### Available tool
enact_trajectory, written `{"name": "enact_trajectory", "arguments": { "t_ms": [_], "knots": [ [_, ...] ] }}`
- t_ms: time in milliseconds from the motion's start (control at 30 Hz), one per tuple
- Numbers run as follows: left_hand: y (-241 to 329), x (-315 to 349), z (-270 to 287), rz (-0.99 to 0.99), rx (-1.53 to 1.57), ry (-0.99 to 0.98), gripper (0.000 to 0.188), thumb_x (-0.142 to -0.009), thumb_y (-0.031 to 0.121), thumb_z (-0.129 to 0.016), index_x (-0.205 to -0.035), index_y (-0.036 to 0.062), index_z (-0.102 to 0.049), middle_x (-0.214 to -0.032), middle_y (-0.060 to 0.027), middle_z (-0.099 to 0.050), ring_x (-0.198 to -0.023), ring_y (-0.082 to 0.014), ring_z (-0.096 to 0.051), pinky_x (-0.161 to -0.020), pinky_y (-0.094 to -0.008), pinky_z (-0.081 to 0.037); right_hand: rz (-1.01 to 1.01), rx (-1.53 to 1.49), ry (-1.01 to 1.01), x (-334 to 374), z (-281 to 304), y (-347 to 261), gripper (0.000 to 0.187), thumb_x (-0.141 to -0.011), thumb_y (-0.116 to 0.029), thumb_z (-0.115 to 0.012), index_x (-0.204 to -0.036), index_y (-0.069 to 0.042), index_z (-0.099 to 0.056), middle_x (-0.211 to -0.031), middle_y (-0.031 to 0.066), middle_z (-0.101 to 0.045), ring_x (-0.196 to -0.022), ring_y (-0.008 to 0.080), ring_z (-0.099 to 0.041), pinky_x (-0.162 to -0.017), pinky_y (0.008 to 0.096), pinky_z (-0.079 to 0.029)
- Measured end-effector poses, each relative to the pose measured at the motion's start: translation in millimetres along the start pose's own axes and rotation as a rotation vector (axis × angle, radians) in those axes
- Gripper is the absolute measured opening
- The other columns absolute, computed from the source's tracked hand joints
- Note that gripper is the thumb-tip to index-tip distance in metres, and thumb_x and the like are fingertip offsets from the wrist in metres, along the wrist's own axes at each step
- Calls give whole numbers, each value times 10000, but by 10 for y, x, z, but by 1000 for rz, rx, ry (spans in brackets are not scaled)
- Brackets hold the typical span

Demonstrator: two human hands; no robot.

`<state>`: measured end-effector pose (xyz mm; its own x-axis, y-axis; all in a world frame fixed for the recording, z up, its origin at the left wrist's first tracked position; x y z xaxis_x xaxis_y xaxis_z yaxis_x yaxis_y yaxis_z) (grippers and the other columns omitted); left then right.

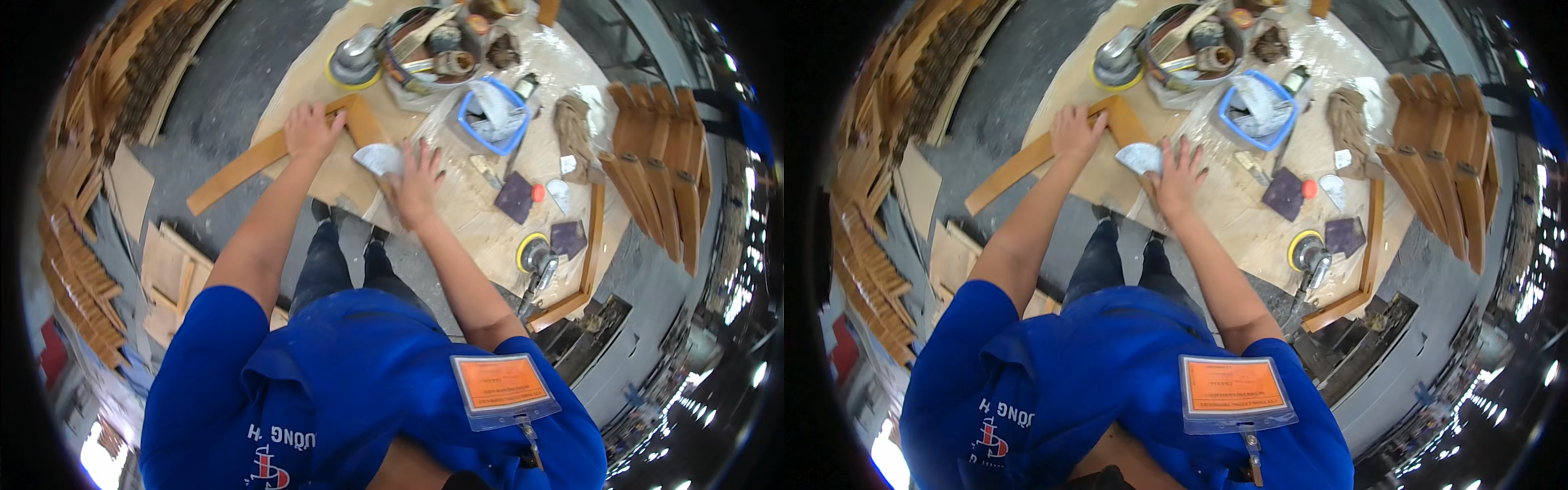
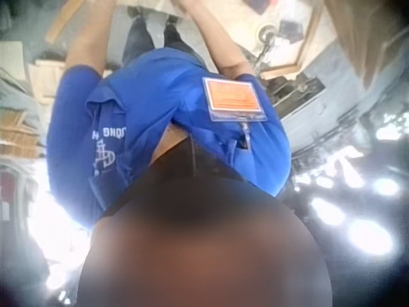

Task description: The person sands a curved wooden part with an orbital sander, then uses a cloth and a small scraper to clean and smooth the surface. They inspect the part, scrape edges, and wipe it down repeatedly.

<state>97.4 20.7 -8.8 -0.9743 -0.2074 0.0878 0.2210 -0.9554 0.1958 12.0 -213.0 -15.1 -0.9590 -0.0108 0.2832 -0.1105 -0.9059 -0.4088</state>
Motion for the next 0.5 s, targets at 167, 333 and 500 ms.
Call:
{"name": "enact_trajectory", "arguments": {
  "t_ms": [167, 333, 500],
  "knots": [
    [-31, 145, 40, -39, 54, 152, 469, -844, 559, -546, -1049, 143, -612, -1050, -91, -535, -1046, -288, -486, -905, -421, -382, 105, -26, 5, 471, -9, 248, 749, -743, -309, -748, -1406, -192, -418, -1507, 140, -245, -1399, 441, -149, -1048, 668, -198],
    [-10, 80, 27, -43, 41, 166, 479, -847, 568, -535, -1059, 144, -609, -1053, -86, -531, -1047, -282, -482, -906, -417, -380, 206, -87, 134, 599, 66, 192, 673, -700, -250, -772, -1300, -132, -492, -1412, 160, -361, -1354, 443, -233, -1088, 543, -235],
    [-14, 93, -15, -37, 14, 121, 490, -850, 572, -526, -1077, 145, -606, -1064, -82, -528, -1053, -277, -475, -912, -411, -374, 350, -161, 188, 326, 114, -17, 603, -686, -190, -773, -1223, -98, -516, -1368, 177, -388, -1335, 439, -262, -1096, 514, -240]
  ]
}}
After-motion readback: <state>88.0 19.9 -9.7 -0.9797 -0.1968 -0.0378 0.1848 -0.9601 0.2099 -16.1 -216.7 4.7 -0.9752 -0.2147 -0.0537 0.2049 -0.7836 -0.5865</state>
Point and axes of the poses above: each hand's wrist, its own x-axis away from the middle knuckle, its own z-axis out of the back of the hand, y = z × x, the point moved 10 cm from there along -x, towards the middle knuckle
